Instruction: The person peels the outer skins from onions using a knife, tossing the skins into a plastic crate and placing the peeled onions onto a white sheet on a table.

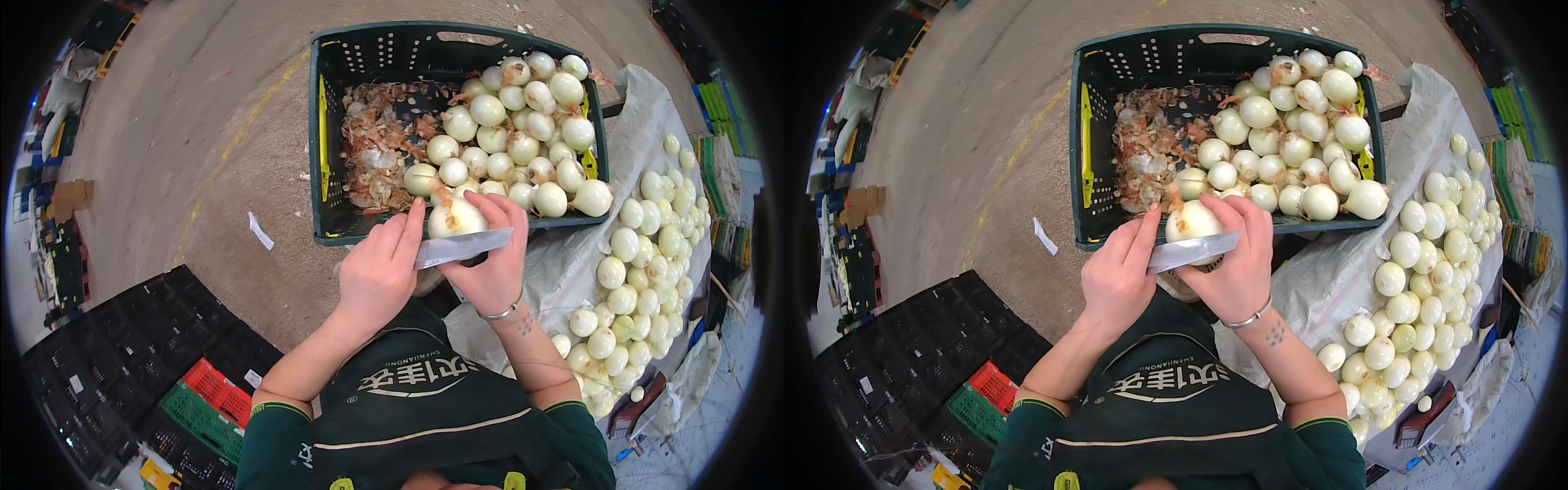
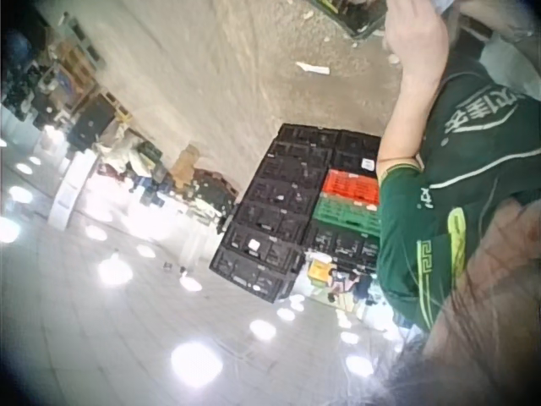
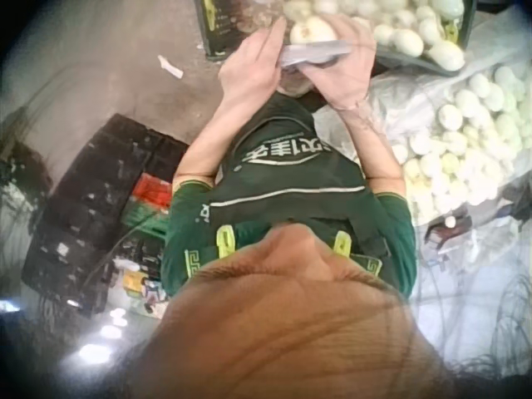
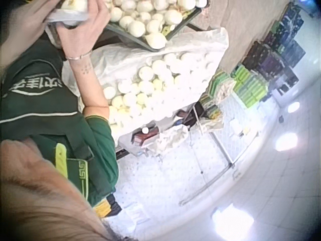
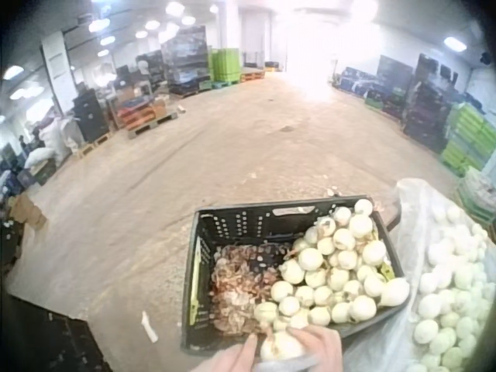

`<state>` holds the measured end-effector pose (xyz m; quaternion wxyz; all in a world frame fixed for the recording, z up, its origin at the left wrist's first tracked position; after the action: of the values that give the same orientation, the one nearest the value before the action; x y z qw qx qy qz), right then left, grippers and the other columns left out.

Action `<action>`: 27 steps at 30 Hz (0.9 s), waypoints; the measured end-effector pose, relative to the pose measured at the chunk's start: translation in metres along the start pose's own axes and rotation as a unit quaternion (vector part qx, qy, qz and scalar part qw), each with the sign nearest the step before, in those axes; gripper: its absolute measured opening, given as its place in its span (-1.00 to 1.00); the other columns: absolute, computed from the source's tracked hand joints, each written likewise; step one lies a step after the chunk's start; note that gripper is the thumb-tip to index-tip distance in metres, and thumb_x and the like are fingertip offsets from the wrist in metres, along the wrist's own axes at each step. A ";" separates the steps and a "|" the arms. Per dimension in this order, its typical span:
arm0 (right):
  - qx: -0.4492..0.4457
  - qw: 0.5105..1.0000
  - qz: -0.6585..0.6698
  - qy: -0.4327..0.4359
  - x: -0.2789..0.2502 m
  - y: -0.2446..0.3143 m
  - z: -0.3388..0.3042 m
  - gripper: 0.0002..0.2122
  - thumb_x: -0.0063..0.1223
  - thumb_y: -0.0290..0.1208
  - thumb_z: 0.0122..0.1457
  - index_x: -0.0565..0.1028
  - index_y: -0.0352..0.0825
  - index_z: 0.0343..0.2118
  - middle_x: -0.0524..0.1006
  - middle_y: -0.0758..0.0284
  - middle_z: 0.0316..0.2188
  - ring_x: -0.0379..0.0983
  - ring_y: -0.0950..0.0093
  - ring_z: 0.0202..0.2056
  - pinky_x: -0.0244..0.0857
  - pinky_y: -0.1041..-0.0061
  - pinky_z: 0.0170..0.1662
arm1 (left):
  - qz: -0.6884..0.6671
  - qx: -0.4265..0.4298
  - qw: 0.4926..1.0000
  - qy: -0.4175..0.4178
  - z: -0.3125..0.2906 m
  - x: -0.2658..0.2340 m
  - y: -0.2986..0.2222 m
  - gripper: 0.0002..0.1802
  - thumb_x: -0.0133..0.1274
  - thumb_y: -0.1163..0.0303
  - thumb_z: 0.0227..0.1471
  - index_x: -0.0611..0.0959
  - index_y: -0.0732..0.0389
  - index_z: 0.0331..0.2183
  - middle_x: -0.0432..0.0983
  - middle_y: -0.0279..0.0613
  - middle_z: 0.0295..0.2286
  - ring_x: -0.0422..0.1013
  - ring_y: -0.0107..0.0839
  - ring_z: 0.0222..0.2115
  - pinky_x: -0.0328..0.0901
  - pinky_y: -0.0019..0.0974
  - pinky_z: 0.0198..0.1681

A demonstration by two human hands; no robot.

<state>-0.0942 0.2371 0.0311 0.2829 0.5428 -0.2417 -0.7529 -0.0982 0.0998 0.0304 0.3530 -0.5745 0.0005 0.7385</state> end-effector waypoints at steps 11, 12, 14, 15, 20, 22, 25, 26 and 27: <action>-0.027 0.999 -0.027 -0.002 -0.001 -0.005 -0.005 -0.30 0.45 -0.45 -0.35 0.43 -0.30 0.01 0.39 0.13 -0.08 0.32 0.13 -0.07 0.23 0.22 0.01 | -0.062 -0.221 0.973 -0.035 -0.072 0.014 0.089 -0.32 0.04 0.70 -0.12 0.46 0.21 0.13 0.47 -0.09 -0.35 0.48 -0.13 -0.41 0.41 -0.18 -0.36; 0.035 0.997 0.067 0.005 0.008 -0.024 0.003 -0.34 0.42 -0.48 -0.20 0.37 -0.33 0.06 0.43 0.14 -0.06 0.38 0.16 -0.04 0.32 0.27 -0.03 | -0.112 -0.228 0.966 -0.052 -0.060 0.010 0.082 -0.34 0.04 0.70 -0.09 0.47 0.19 0.12 0.46 -0.09 -0.36 0.48 -0.12 -0.41 0.40 -0.19 -0.34; 0.396 0.726 0.560 0.046 0.074 -0.087 -0.046 -0.41 0.30 -0.41 0.04 0.29 -0.36 0.13 0.44 0.16 -0.01 0.43 0.21 -0.01 0.43 0.32 -0.08 | -0.201 -0.283 0.938 -0.021 -0.073 0.028 0.075 -0.45 0.01 0.66 0.04 0.49 0.15 0.10 0.49 -0.11 -0.31 0.50 -0.16 -0.38 0.39 -0.26 -0.31; 0.409 0.589 0.693 0.076 0.094 -0.082 -0.050 -0.44 0.13 -0.21 0.23 0.22 -0.35 0.19 0.42 0.17 0.05 0.45 0.25 0.00 0.50 0.34 -0.12 | -0.214 -0.284 0.934 -0.011 -0.073 0.033 0.073 -0.44 0.02 0.66 0.02 0.50 0.15 0.10 0.49 -0.12 -0.30 0.50 -0.17 -0.38 0.40 -0.26 -0.30; 0.443 0.417 0.789 0.079 0.117 -0.059 -0.064 -0.37 -0.08 0.13 0.26 0.23 -0.28 0.21 0.41 0.20 0.09 0.41 0.20 0.04 0.39 0.25 0.02 | -0.144 -0.179 0.973 0.005 -0.057 0.021 0.048 -0.35 0.08 0.67 -0.14 0.52 0.17 0.08 0.51 -0.15 -0.30 0.52 -0.23 -0.37 0.43 -0.26 -0.29; 0.460 0.411 0.784 0.063 0.122 -0.058 -0.072 -0.37 -0.12 0.16 0.27 0.23 -0.24 0.22 0.40 0.23 0.10 0.38 0.20 0.07 0.31 0.24 0.10 | -0.089 -0.123 0.988 0.000 -0.046 0.015 0.032 -0.30 0.10 0.67 -0.22 0.53 0.20 0.08 0.52 -0.15 -0.30 0.52 -0.25 -0.35 0.44 -0.27 -0.29; 0.450 0.464 0.760 0.067 0.120 -0.051 -0.076 -0.38 -0.17 0.15 0.29 0.20 -0.21 0.25 0.33 0.26 0.19 0.28 0.25 0.16 0.10 0.22 0.26 | -0.026 -0.078 0.996 -0.038 -0.030 0.010 0.017 -0.28 0.12 0.62 -0.25 0.51 0.29 0.09 0.53 -0.17 -0.26 0.52 -0.33 -0.35 0.44 -0.33 -0.34; 0.463 0.479 0.744 0.057 0.119 -0.047 -0.077 -0.37 -0.17 0.14 0.29 0.19 -0.21 0.27 0.30 0.25 0.22 0.25 0.25 0.19 0.05 0.20 0.29 | -0.011 -0.072 0.996 -0.049 -0.025 0.008 0.014 -0.28 0.12 0.60 -0.24 0.51 0.30 0.09 0.53 -0.17 -0.25 0.51 -0.34 -0.35 0.44 -0.34 -0.35; 0.466 0.522 0.712 0.059 0.116 -0.044 -0.078 -0.41 -0.15 0.06 0.31 0.18 -0.22 0.27 0.28 0.29 0.23 0.21 0.30 0.22 0.03 0.22 0.30 | 0.010 -0.072 0.997 -0.038 -0.023 0.009 0.013 -0.31 0.11 0.57 -0.21 0.50 0.32 0.09 0.53 -0.20 -0.24 0.50 -0.37 -0.37 0.44 -0.37 -0.35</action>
<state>-0.0563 0.1847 -0.1000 0.4452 0.2875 -0.8467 -0.0463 -0.0868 0.0851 0.0097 0.3030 -0.5696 -0.0605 0.7616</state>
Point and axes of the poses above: each hand's wrist, its own z-axis towards the middle knuckle, its own x-axis out of the palm, y = z × x, the point moved 10 cm from there along z, towards the middle knuckle
